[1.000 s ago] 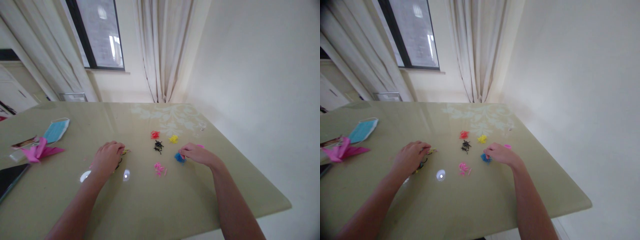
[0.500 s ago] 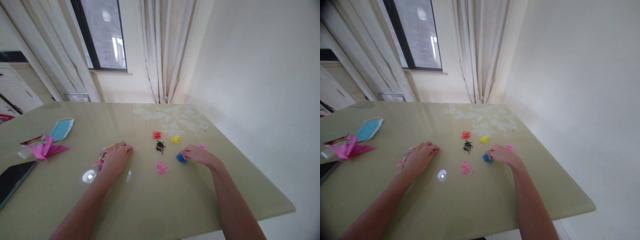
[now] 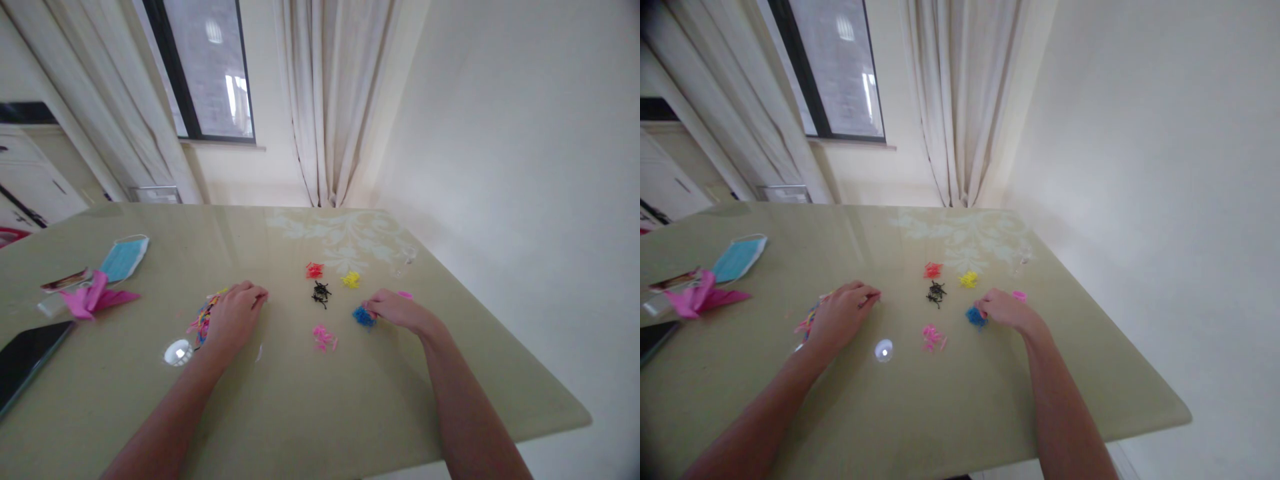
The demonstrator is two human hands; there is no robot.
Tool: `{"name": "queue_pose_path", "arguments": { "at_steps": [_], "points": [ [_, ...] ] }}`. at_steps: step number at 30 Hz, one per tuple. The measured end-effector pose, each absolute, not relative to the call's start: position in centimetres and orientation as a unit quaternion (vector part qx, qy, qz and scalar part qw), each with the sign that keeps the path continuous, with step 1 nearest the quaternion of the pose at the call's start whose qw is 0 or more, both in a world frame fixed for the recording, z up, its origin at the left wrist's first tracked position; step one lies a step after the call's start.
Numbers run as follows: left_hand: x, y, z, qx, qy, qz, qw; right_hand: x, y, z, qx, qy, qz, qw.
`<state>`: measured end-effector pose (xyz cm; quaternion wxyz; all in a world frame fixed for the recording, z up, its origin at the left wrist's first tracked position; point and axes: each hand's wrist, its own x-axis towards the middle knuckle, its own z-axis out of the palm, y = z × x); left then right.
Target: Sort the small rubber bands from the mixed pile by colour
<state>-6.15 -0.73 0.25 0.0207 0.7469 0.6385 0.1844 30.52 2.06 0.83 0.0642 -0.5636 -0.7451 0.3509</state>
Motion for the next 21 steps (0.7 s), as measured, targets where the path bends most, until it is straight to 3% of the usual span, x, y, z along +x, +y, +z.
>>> {"name": "queue_pose_path", "arguments": {
  "at_steps": [7, 15, 21],
  "points": [
    [-5.7, -0.8, 1.2, 0.686, 0.651, 0.304, 0.113, 30.5, 1.9, 1.1, -0.58, -0.733, 0.346, 0.081],
    [-5.7, -0.4, 0.9, 0.596, 0.576, 0.46, 0.319, 29.8, 1.8, 1.5, -0.609, -0.715, 0.326, 0.111],
    [-5.5, -0.9, 1.4, 0.555, 0.537, 0.495, 0.398, 28.6, 1.3, 1.8, -0.596, -0.724, 0.33, 0.105]
  ]
}}
